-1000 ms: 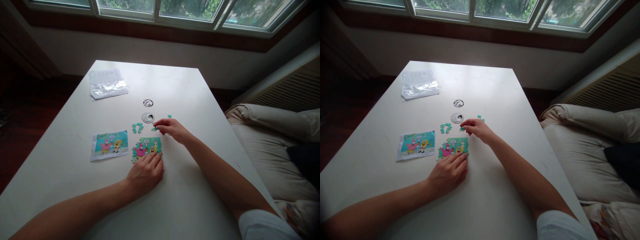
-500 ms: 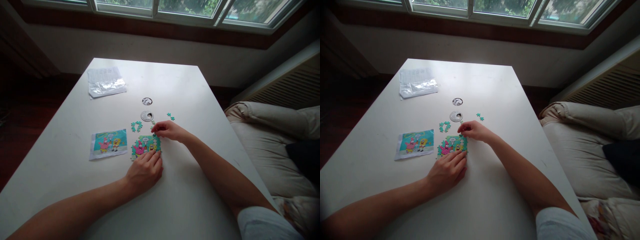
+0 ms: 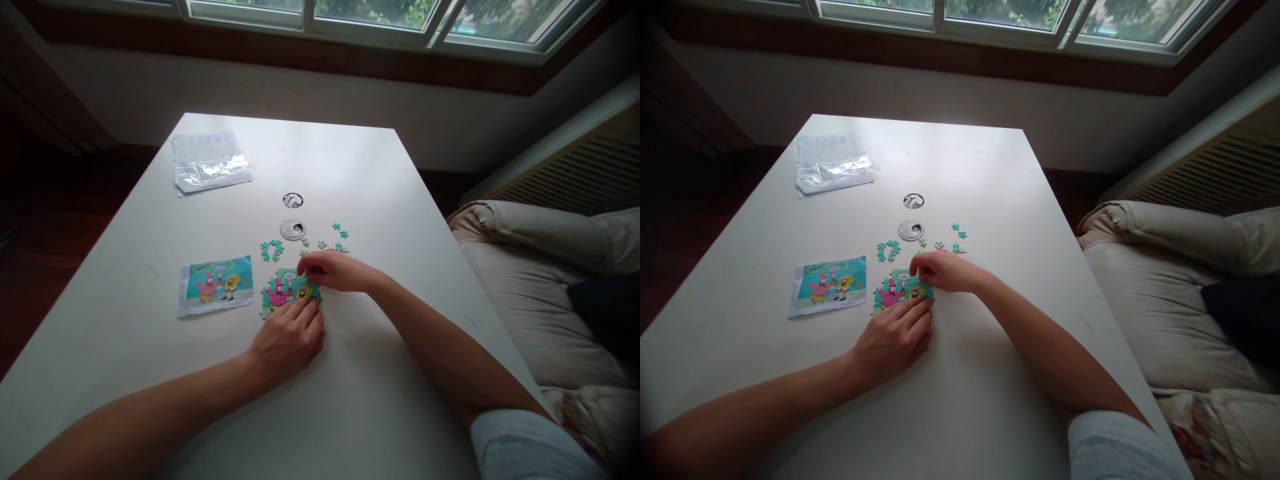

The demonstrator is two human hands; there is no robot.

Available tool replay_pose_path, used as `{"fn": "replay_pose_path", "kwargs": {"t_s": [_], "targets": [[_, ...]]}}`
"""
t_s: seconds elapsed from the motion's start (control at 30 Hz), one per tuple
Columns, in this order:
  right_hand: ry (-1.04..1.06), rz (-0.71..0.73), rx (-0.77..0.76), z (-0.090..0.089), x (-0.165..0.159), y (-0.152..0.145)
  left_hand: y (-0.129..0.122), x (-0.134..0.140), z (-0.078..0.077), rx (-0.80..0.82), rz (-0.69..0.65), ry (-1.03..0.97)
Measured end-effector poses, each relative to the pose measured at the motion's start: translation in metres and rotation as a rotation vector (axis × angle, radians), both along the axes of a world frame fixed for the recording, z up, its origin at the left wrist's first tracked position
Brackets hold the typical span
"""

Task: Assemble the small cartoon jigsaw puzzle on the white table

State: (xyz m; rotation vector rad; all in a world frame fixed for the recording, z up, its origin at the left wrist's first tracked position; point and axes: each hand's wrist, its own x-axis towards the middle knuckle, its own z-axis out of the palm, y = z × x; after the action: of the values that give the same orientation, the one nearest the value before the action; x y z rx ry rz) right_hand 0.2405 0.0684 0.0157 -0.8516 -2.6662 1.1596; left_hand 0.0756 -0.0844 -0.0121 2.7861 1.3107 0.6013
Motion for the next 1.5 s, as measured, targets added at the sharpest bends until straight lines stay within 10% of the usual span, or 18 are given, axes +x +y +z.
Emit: {"fn": "replay_pose_path", "kwargs": {"t_s": [1.5], "targets": [[-0.037, 0.005, 0.124, -0.005, 0.012, 0.011, 0.001, 0.0, -0.001, 0.013, -0.011, 0.011]]}}
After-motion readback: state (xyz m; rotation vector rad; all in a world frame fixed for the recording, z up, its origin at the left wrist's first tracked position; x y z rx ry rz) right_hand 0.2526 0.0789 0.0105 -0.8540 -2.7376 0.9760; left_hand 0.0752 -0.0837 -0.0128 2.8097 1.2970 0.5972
